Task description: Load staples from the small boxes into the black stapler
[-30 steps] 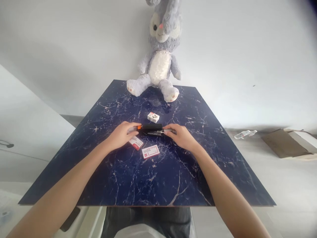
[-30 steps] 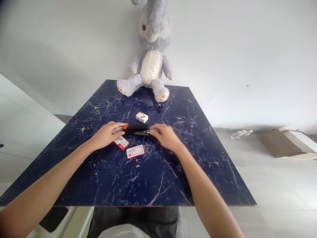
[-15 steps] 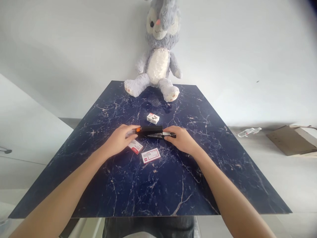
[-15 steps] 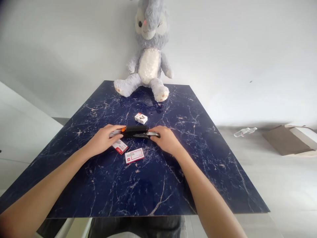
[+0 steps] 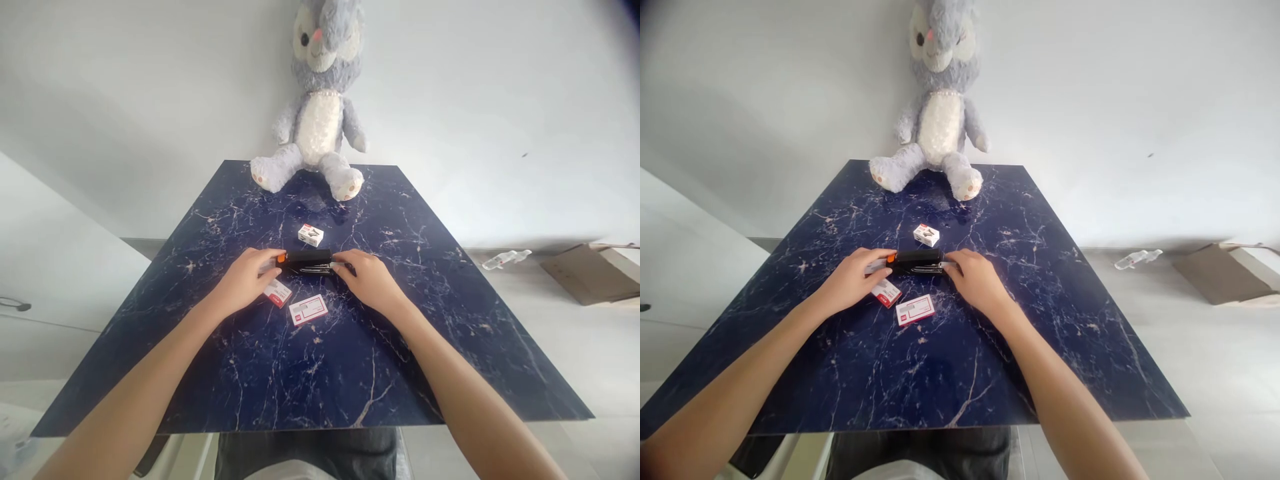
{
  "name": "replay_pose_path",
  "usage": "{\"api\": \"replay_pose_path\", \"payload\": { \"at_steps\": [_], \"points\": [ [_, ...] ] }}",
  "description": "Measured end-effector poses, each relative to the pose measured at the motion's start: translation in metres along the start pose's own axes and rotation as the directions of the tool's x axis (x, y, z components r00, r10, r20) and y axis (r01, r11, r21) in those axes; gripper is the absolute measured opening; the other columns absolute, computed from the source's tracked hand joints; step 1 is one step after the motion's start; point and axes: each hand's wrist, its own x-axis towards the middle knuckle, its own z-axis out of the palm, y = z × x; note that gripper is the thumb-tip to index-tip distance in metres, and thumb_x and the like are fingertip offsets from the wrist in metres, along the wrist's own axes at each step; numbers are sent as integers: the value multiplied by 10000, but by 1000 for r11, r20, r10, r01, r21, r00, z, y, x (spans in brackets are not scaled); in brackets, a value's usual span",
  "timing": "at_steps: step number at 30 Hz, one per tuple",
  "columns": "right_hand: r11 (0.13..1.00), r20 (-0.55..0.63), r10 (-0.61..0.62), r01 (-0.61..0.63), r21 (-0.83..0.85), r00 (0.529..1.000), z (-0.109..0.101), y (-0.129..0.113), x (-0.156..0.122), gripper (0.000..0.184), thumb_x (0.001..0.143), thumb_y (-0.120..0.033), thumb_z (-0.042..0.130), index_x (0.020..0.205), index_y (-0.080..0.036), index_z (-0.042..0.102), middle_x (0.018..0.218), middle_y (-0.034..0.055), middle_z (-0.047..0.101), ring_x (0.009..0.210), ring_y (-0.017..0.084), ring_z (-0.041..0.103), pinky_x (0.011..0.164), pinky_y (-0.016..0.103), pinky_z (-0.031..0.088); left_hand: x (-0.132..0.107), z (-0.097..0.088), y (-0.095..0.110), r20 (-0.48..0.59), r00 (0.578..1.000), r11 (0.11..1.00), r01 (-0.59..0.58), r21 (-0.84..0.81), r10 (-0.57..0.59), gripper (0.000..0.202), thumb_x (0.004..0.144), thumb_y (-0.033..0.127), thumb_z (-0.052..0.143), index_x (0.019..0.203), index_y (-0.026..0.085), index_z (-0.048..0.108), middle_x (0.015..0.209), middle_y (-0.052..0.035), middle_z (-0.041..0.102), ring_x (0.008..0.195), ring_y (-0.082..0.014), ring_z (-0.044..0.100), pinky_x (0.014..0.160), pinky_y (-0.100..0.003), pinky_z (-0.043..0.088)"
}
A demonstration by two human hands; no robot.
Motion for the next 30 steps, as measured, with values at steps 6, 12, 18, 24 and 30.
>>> {"api": "replay_pose_path", "payload": {
  "at_steps": [6,12,18,24,30],
  "points": [
    [950,45,125,-133,284,991,3,19,6,217,912,-402,636,1045,-285,761,1058,9,763,904,212,706,863,349,539,1,2,-2,0,1000,1000,6,-4,-6,449,953,449,533,1391,356,561,1143,-93,639,907,-238,657,795,-373,538],
    [900,18,200,-191,392,980,4,33,10,244,909,-395,614,1060,-267,757,1043,22,767,910,209,712,867,354,534,0,2,-4,-20,999,999,-48,-1,48,449,955,442,531,1388,330,571,1120,-99,655,943,-248,652,794,-361,542],
    [970,19,97,-99,223,995,-6,33,10,263,961,-367,532,1037,-257,759,997,26,765,848,206,690,802,337,519,0,4,-6,-34,997,998,-63,-2,63,446,952,442,535,1378,318,583,1091,-106,663,900,-244,658,764,-358,544],
    [996,106,-35,26,83,994,-12,29,9,332,993,-423,483,944,-245,759,974,50,743,821,210,667,750,335,497,-1,2,-2,-38,998,998,-54,-19,54,452,947,450,541,1376,314,587,1113,-105,665,887,-236,659,738,-335,542],
    [981,163,25,-56,185,986,-9,28,10,325,960,-473,527,984,-245,756,1013,46,745,833,207,671,745,328,502,-1,3,-3,-25,999,999,-44,-19,44,460,954,461,530,1389,316,573,1108,-106,662,880,-236,659,731,-337,538]
  ]
}}
